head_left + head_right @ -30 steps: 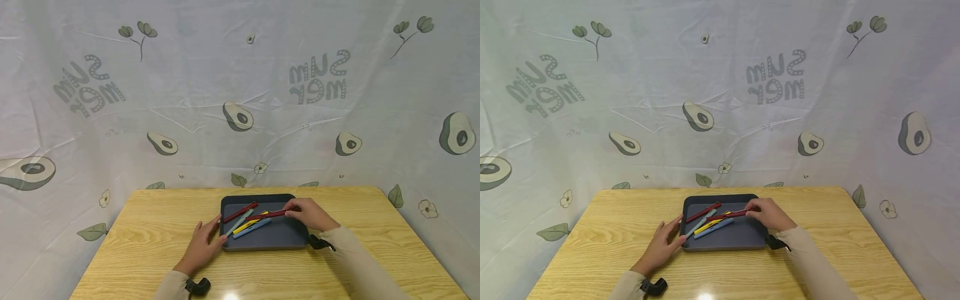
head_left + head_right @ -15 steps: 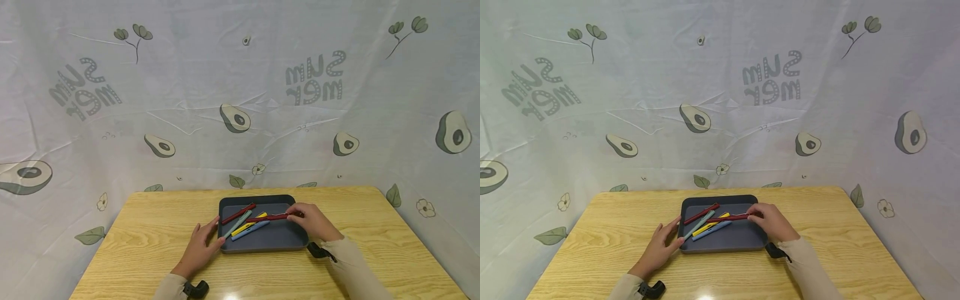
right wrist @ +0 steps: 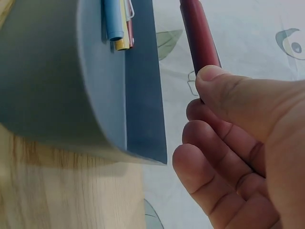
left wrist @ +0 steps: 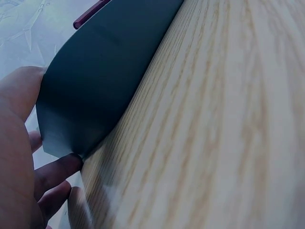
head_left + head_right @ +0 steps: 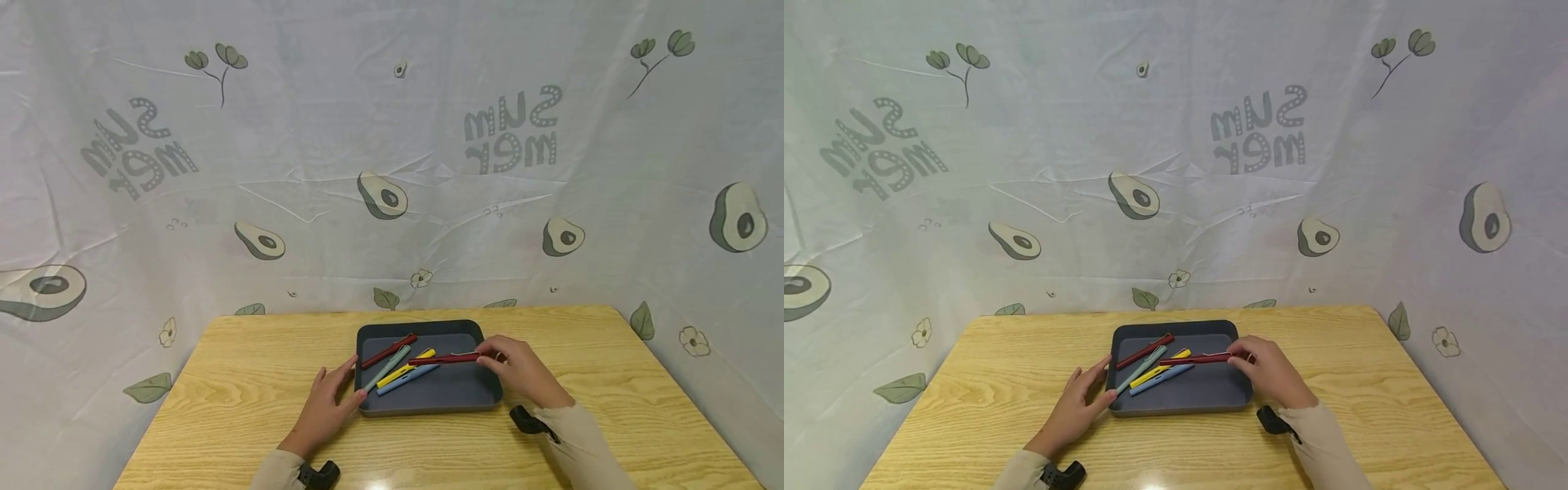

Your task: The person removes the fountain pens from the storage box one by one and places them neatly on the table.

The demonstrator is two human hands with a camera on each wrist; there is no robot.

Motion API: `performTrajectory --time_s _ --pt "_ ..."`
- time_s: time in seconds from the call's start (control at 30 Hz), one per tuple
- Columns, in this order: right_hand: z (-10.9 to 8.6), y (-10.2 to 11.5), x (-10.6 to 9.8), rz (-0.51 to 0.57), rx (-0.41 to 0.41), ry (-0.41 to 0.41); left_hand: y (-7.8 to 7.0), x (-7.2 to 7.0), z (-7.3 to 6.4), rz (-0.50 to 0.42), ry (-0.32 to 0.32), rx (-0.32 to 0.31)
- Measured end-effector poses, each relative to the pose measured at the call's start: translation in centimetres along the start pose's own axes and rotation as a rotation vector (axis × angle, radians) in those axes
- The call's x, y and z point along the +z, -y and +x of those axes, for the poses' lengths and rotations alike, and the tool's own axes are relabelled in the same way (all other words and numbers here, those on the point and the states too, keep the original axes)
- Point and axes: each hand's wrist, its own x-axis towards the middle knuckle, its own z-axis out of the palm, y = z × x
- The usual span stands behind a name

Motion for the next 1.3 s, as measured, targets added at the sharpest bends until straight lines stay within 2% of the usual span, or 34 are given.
performTrajectory --time_s 0.2,0.6,1.03,1.3 --pt "-0.6 -0.5 -0.1 0.002 -0.019 -0.018 0.1 0.0 -0.1 -0.010 0.009 -0.010" --pt "-1.3 -1.2 -1.5 -0.021 -0.008 -0.125 0.0 0.3 0.1 -0.018 0.010 0.001" --pt "-1.4 -2.0 -1.5 -0.062 -0.027 -0.228 -0.2 -0.1 0.0 -0.024 0.005 0.002" --pt "-1.3 -2.1 -1.6 -0.084 -0.012 -0.273 0.0 -0.1 0.1 -0.021 0.008 0.001"
